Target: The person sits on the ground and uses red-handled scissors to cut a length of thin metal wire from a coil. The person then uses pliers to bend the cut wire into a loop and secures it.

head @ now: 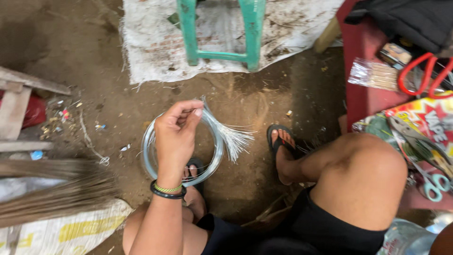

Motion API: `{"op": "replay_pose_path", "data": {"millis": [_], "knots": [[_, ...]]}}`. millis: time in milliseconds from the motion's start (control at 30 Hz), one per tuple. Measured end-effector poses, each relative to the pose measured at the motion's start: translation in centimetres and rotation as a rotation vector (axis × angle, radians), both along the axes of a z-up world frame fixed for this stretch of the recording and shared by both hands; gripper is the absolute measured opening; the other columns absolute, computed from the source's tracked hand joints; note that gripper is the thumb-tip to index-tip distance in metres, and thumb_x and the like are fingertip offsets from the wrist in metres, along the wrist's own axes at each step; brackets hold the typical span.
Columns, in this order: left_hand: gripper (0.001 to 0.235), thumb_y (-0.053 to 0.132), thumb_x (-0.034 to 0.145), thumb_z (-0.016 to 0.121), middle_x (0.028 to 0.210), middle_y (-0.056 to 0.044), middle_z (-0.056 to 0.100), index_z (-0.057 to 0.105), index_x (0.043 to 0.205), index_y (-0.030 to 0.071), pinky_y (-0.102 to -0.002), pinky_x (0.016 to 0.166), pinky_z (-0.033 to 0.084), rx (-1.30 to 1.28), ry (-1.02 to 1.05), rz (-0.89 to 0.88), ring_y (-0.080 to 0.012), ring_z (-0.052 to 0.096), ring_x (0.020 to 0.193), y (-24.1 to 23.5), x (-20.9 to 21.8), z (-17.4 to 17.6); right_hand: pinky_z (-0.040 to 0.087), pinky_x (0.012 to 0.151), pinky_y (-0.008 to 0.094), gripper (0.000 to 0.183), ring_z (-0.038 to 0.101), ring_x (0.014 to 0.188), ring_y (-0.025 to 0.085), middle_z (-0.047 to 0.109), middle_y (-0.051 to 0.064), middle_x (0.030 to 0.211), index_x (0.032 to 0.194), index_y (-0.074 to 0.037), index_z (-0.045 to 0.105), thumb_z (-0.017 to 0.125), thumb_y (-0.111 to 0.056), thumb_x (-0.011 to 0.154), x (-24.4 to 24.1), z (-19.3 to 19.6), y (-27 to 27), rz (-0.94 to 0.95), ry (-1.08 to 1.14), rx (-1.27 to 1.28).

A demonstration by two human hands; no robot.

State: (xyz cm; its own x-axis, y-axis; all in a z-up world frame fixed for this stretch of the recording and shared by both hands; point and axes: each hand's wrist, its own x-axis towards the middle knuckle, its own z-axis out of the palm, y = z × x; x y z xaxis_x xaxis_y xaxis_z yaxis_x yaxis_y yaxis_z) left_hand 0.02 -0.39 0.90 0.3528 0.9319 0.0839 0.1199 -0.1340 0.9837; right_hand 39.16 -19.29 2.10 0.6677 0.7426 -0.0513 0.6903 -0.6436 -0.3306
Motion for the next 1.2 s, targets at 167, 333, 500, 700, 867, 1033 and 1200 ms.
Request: {"op": "replay_pose_path", "data": {"millis": [167,333,500,700,867,1033,1200], "knots": [[0.012,0.002,0.095,0.074,0.098,-0.004,0.078,0.078,0.106,0.005,-0.023,0.081,0.054,0.108,0.028,0.028,-0.0079,0.070,0.089,0.0,-0.4,1.1,0.052,0.086,0.040,0.051,0.067,0.102,0.029,0.072,0.014,0.111,0.138,-0.014,0.059,0.064,-0.036,0.093,-0.9,2.4,0.4,0.393,0.040,-0.113],[0.016,0.001,0.090,0.079,0.103,-0.007,0.067,0.080,0.105,0.007,-0.026,0.083,0.054,0.316,0.036,0.088,-0.0146,0.066,0.095,0.0,-1.0,2.3,0.054,0.092,0.045,0.056,0.068,0.107,0.035,0.073,0.018,0.113,0.139,-0.014,0.058,0.067,-0.042,0.090,-6.3,-0.2,7.7,0.942,0.215,-0.272],[0.015,0.000,0.091,0.077,0.104,-0.004,0.071,0.078,0.104,0.008,-0.028,0.086,0.055,0.314,0.049,0.117,-0.0151,0.069,0.098,0.3,-2.4,3.7,0.051,0.101,0.048,0.059,0.064,0.119,0.037,0.068,0.019,0.125,0.139,-0.014,0.055,0.069,-0.042,0.089,-12.5,-10.9,18.8,1.002,0.124,-0.637],[0.016,0.000,0.092,0.075,0.098,-0.005,0.071,0.077,0.106,0.007,-0.026,0.082,0.053,0.267,0.092,0.157,-0.0145,0.069,0.091,0.8,-3.7,4.9,0.053,0.096,0.050,0.047,0.069,0.109,0.041,0.071,0.025,0.116,0.121,-0.007,0.068,0.065,-0.044,0.094,-18.0,-28.9,28.1,0.640,0.347,-0.401],[0.015,0.003,0.095,0.072,0.096,-0.005,0.070,0.075,0.109,0.008,-0.025,0.078,0.053,0.250,0.149,0.139,-0.0135,0.068,0.087,1.0,-4.0,5.3,0.048,0.096,0.055,0.050,0.067,0.110,0.040,0.070,0.022,0.118,0.127,-0.012,0.067,0.069,-0.046,0.091,-23.0,-40.9,24.1,0.409,0.374,-0.333],[0.016,0.004,0.099,0.070,0.093,-0.006,0.066,0.075,0.114,0.008,-0.028,0.071,0.050,0.300,0.177,0.116,-0.0155,0.063,0.080,1.0,-3.9,5.3,0.048,0.095,0.054,0.043,0.068,0.107,0.040,0.074,0.020,0.107,0.117,-0.010,0.072,0.072,-0.042,0.088,-24.7,-42.9,21.2,0.304,0.273,-0.185],[0.016,0.005,0.101,0.067,0.093,-0.008,0.066,0.074,0.116,0.008,-0.028,0.069,0.051,0.433,0.220,0.185,-0.0166,0.065,0.077,1.3,-4.2,5.6,0.054,0.080,0.045,0.048,0.071,0.088,0.036,0.073,0.022,0.091,0.109,-0.004,0.070,0.081,-0.042,0.083,-22.9,-35.9,21.6,0.135,0.573,0.037]]}}
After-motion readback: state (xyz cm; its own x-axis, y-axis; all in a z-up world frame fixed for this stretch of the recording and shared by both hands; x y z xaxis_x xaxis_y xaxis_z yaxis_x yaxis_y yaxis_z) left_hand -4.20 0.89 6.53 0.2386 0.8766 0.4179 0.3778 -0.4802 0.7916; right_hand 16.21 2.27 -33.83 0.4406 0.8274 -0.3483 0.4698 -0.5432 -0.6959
